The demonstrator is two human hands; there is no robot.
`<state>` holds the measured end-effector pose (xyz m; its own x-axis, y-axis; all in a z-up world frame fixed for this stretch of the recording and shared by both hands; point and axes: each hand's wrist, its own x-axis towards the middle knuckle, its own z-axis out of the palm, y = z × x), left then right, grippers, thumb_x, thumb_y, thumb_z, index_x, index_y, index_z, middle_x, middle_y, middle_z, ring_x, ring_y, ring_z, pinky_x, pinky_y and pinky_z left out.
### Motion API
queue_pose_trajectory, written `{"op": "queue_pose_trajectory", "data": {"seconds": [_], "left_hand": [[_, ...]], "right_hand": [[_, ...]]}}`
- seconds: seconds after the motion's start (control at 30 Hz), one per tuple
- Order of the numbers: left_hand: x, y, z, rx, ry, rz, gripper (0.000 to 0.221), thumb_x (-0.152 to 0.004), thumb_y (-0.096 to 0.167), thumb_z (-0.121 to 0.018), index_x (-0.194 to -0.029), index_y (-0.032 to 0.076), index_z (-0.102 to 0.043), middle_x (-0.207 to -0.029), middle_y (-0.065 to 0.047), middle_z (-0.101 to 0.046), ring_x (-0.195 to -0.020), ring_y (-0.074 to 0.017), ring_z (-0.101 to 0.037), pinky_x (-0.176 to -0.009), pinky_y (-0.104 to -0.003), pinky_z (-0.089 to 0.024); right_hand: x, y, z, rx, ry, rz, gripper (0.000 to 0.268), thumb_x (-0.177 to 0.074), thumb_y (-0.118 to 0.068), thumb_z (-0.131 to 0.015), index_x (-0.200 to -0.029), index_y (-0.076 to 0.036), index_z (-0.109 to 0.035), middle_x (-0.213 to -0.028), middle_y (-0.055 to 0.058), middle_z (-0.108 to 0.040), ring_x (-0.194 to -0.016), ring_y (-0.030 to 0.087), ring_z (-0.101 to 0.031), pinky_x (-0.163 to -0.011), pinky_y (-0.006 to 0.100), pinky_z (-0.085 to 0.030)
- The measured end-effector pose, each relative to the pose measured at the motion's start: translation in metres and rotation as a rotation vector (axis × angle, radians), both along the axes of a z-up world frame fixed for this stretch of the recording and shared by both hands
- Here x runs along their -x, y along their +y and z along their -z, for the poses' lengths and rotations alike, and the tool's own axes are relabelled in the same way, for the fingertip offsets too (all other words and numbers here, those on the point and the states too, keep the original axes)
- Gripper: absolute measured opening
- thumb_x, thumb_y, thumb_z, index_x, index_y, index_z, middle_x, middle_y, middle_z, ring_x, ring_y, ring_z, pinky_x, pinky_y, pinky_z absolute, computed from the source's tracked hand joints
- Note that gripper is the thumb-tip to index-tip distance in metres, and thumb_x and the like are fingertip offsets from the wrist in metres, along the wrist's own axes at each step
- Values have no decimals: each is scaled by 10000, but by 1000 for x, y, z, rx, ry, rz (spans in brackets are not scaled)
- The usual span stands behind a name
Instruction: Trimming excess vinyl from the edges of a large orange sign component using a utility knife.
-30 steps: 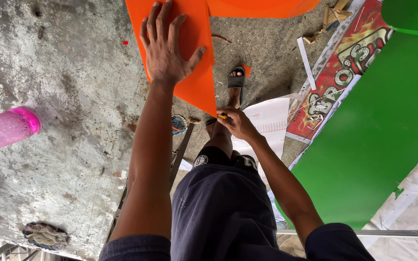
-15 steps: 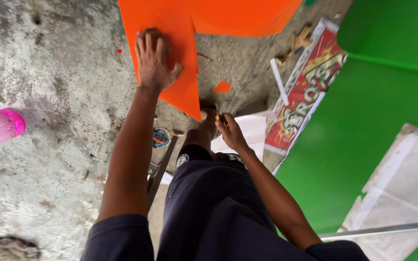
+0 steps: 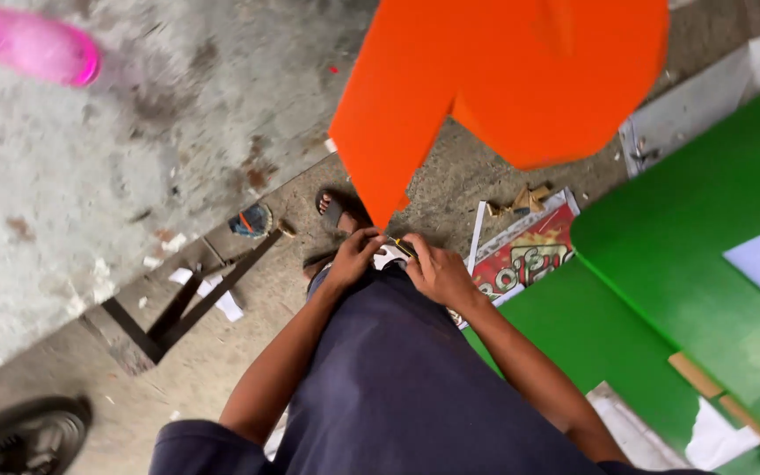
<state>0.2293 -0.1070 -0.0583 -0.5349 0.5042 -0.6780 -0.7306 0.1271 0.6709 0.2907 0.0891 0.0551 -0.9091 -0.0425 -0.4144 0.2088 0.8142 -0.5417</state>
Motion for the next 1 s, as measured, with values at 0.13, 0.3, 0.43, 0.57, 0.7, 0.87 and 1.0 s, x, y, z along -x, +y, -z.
{"op": "queue_pose_trajectory", "data": {"seconds": [0.13,0.3,0.43,0.57,0.7,0.87,1.0], "left_hand": [[-24,14,43,-5,-55,-144,297,-970,288,-755,-1136,50,-688,-894,-123,-760,-820,-194,-758,-673,-253,-582],[-17,16,0,-21,-154,-322,312,-909,223,-809,-1080,-14,-700,-851,-121,-736,-744,-172,-740,-588,-234,-588],[-22,30,8,-6,-215,-412,239,-884,171,-791,-1024,-11,-726,-825,-125,-745,-702,-164,-726,-568,-234,-588],[-31,33,-4,42,-211,-454,245,-866,221,-772,-1017,33,-733,-871,-127,-772,-698,-138,-739,-552,-220,-575],[-38,41,-6,45,-229,-548,188,-850,207,-728,-964,57,-722,-832,-119,-760,-658,-136,-717,-512,-198,-537],[-48,54,7,61,-230,-649,141,-833,190,-692,-908,72,-714,-801,-118,-749,-642,-135,-707,-491,-198,-529],[-45,52,-28,46,-277,-753,288,-838,201,-663,-1083,54,-700,-957,-107,-760,-742,-126,-718,-568,-224,-576]], "right_hand": [[31,-6,-31,-88,-34,-244,395,-1020,-208,-434,-1397,-118,-512,-741,154,-708,-556,332,-691,-517,442,-559],[35,2,-23,-322,30,-550,556,-960,-145,-416,-1516,-137,-421,-646,116,-626,-492,295,-643,-447,433,-544],[45,-1,-29,-359,57,-629,502,-952,-163,-450,-1449,-119,-500,-639,131,-627,-492,311,-653,-427,475,-538],[41,-3,-27,-354,63,-648,596,-963,-131,-426,-1558,-127,-402,-603,99,-602,-456,246,-610,-400,432,-541],[34,3,-14,-413,15,-667,576,-936,-156,-463,-1510,-150,-427,-598,87,-582,-460,248,-602,-410,461,-544],[39,10,-19,-418,14,-770,466,-953,-185,-489,-1411,-100,-493,-642,66,-629,-492,226,-632,-408,430,-543],[44,35,-13,-332,-21,-791,358,-951,-241,-491,-1295,-141,-504,-627,57,-599,-492,290,-636,-395,449,-512]]}}
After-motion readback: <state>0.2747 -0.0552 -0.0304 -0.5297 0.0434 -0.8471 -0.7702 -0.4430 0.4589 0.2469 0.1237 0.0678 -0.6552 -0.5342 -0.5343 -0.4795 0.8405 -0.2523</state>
